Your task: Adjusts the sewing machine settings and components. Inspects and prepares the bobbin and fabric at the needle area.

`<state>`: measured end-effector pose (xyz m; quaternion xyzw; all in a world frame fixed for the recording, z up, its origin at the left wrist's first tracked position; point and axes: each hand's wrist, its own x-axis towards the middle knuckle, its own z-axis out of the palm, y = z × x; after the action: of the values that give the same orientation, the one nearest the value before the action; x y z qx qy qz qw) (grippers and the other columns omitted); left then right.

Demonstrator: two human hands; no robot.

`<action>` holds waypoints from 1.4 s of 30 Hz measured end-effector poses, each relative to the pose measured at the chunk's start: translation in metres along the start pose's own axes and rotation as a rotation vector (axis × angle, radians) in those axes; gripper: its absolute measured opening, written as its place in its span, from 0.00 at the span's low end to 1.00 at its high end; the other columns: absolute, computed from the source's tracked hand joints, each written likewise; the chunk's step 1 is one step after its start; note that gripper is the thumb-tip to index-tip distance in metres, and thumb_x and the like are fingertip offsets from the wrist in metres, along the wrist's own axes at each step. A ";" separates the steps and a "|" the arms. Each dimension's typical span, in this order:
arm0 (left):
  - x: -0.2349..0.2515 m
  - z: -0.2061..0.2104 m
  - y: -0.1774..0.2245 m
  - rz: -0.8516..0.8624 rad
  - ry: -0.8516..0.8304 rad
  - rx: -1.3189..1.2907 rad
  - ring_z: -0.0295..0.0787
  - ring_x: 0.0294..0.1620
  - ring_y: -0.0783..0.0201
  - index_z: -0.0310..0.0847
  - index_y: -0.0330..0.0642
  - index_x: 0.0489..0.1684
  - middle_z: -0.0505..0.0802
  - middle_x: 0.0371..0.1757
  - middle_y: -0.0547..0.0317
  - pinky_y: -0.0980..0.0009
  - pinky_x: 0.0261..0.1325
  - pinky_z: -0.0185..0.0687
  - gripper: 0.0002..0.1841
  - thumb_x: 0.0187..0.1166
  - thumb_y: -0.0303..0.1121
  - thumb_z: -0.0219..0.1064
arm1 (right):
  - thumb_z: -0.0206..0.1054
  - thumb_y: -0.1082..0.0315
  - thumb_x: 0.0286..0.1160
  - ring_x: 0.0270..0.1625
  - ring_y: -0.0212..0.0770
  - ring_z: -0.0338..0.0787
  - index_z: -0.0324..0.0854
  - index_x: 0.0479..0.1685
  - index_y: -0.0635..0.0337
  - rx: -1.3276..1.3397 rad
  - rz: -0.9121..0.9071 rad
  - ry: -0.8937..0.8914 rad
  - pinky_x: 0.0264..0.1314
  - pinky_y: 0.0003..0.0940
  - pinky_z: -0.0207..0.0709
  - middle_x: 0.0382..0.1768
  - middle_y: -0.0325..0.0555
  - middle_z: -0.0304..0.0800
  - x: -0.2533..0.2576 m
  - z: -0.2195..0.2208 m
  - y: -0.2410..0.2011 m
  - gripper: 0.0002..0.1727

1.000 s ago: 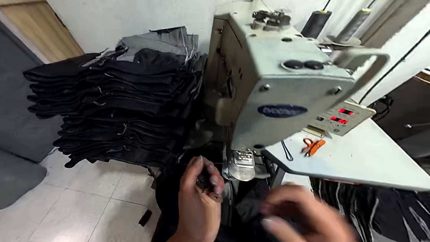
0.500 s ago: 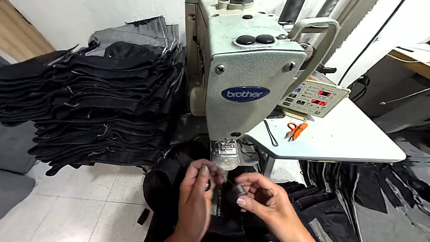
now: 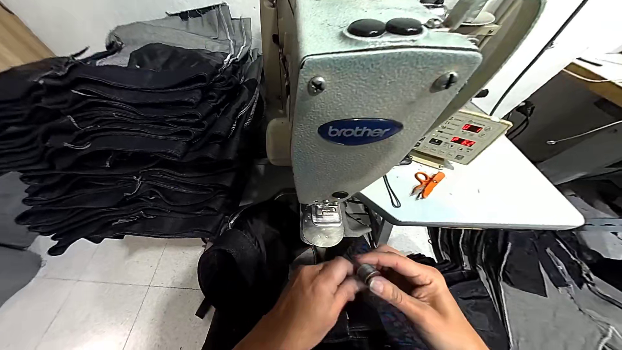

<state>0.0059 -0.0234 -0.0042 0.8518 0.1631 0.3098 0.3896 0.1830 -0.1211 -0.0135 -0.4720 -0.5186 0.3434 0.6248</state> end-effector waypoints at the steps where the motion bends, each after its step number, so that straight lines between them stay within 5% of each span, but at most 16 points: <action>1: 0.002 0.001 -0.003 0.003 0.014 -0.007 0.89 0.27 0.71 0.88 0.37 0.40 0.93 0.26 0.58 0.77 0.36 0.85 0.11 0.85 0.34 0.63 | 0.70 0.56 0.80 0.48 0.25 0.88 0.92 0.60 0.47 -0.052 -0.003 0.014 0.49 0.19 0.86 0.49 0.33 0.89 -0.001 -0.003 -0.002 0.15; 6: -0.002 0.000 -0.008 0.023 -0.042 -0.044 0.89 0.32 0.73 0.91 0.39 0.40 0.94 0.31 0.58 0.81 0.42 0.85 0.13 0.87 0.36 0.62 | 0.67 0.54 0.82 0.47 0.21 0.85 0.89 0.63 0.48 -0.430 -0.055 -0.034 0.48 0.15 0.82 0.48 0.37 0.85 -0.004 -0.024 -0.004 0.17; 9: -0.004 0.000 -0.009 -0.010 -0.048 -0.049 0.89 0.32 0.73 0.91 0.39 0.40 0.93 0.31 0.58 0.80 0.41 0.84 0.14 0.87 0.37 0.62 | 0.70 0.60 0.79 0.48 0.24 0.90 0.82 0.61 0.55 -0.366 -0.034 -0.075 0.52 0.22 0.87 0.50 0.36 0.90 -0.001 -0.029 -0.004 0.16; 13: -0.003 -0.002 0.001 -0.502 -0.001 -0.521 0.82 0.28 0.80 0.89 0.37 0.47 0.90 0.33 0.67 0.84 0.32 0.78 0.13 0.88 0.33 0.56 | 0.73 0.58 0.77 0.47 0.26 0.92 0.88 0.58 0.44 -0.107 -0.002 0.008 0.52 0.23 0.87 0.48 0.30 0.94 0.005 -0.036 -0.016 0.14; 15: 0.003 -0.008 0.009 -0.801 0.007 -0.994 0.90 0.44 0.70 0.80 0.40 0.56 0.91 0.46 0.63 0.73 0.48 0.88 0.15 0.91 0.31 0.46 | 0.69 0.53 0.81 0.52 0.35 0.92 0.89 0.63 0.43 -0.019 -0.012 0.022 0.59 0.34 0.89 0.51 0.36 0.92 0.007 -0.044 -0.020 0.16; 17: 0.005 -0.007 0.015 -0.916 0.119 -1.277 0.94 0.55 0.58 0.77 0.40 0.54 0.94 0.53 0.53 0.62 0.60 0.90 0.16 0.88 0.26 0.40 | 0.67 0.54 0.83 0.52 0.41 0.93 0.88 0.66 0.47 0.138 0.009 0.031 0.58 0.40 0.92 0.53 0.41 0.90 0.009 -0.046 -0.029 0.18; 20: 0.000 -0.002 0.015 -0.806 0.181 -1.387 0.93 0.62 0.53 0.76 0.40 0.51 0.93 0.58 0.46 0.59 0.66 0.88 0.17 0.83 0.23 0.39 | 0.68 0.59 0.83 0.40 0.31 0.94 0.85 0.70 0.46 0.232 0.079 -0.020 0.38 0.27 0.93 0.52 0.36 0.91 0.004 -0.041 -0.041 0.19; 22: -0.004 0.001 0.012 -0.687 0.147 -1.397 0.90 0.66 0.52 0.77 0.40 0.53 0.92 0.62 0.45 0.57 0.70 0.85 0.16 0.81 0.22 0.42 | 0.69 0.60 0.81 0.36 0.26 0.93 0.82 0.68 0.43 0.212 0.181 -0.101 0.34 0.24 0.91 0.50 0.30 0.93 -0.003 -0.030 -0.043 0.18; 25: -0.008 0.004 0.008 -0.514 0.069 -1.304 0.87 0.70 0.54 0.77 0.38 0.59 0.89 0.68 0.46 0.57 0.74 0.81 0.16 0.82 0.22 0.45 | 0.72 0.67 0.78 0.36 0.28 0.94 0.82 0.59 0.50 0.216 0.258 -0.221 0.36 0.27 0.91 0.44 0.32 0.94 -0.014 -0.010 -0.029 0.14; 29: -0.009 0.001 0.008 -0.466 -0.005 -1.053 0.83 0.75 0.59 0.70 0.32 0.69 0.84 0.75 0.48 0.60 0.75 0.80 0.17 0.86 0.26 0.48 | 0.74 0.64 0.76 0.35 0.24 0.89 0.88 0.55 0.61 -0.021 0.113 -0.215 0.35 0.20 0.89 0.48 0.42 0.87 -0.019 0.007 -0.009 0.14; 32: -0.010 -0.001 0.009 -0.514 -0.074 -0.839 0.81 0.73 0.67 0.58 0.29 0.82 0.78 0.78 0.50 0.68 0.69 0.81 0.28 0.93 0.44 0.46 | 0.74 0.60 0.76 0.36 0.25 0.91 0.82 0.59 0.63 -0.184 0.051 -0.243 0.37 0.20 0.89 0.46 0.45 0.89 -0.018 0.013 -0.004 0.20; 35: -0.010 -0.007 0.010 -0.516 -0.183 -0.737 0.73 0.82 0.64 0.48 0.28 0.89 0.68 0.87 0.41 0.67 0.77 0.76 0.45 0.89 0.64 0.41 | 0.73 0.56 0.77 0.35 0.28 0.86 0.82 0.57 0.64 -0.367 -0.036 -0.332 0.41 0.16 0.82 0.39 0.48 0.87 -0.016 0.013 -0.002 0.21; 39: -0.008 -0.013 0.017 -0.427 -0.369 -0.666 0.74 0.79 0.67 0.50 0.28 0.90 0.69 0.86 0.37 0.69 0.75 0.75 0.51 0.85 0.70 0.36 | 0.68 0.55 0.81 0.35 0.28 0.85 0.80 0.47 0.61 -0.477 -0.161 -0.386 0.44 0.14 0.78 0.33 0.44 0.85 -0.016 0.015 0.001 0.15; 42: -0.005 -0.011 0.022 -0.589 -0.312 -0.805 0.78 0.73 0.67 0.56 0.31 0.87 0.73 0.83 0.43 0.69 0.69 0.78 0.46 0.86 0.68 0.38 | 0.66 0.54 0.83 0.40 0.33 0.87 0.79 0.51 0.58 -0.564 -0.228 -0.425 0.47 0.19 0.81 0.38 0.46 0.86 -0.018 0.015 0.003 0.16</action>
<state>-0.0040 -0.0336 0.0164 0.5888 0.2037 0.0945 0.7764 0.1649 -0.1334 -0.0217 -0.4831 -0.7603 0.2056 0.3825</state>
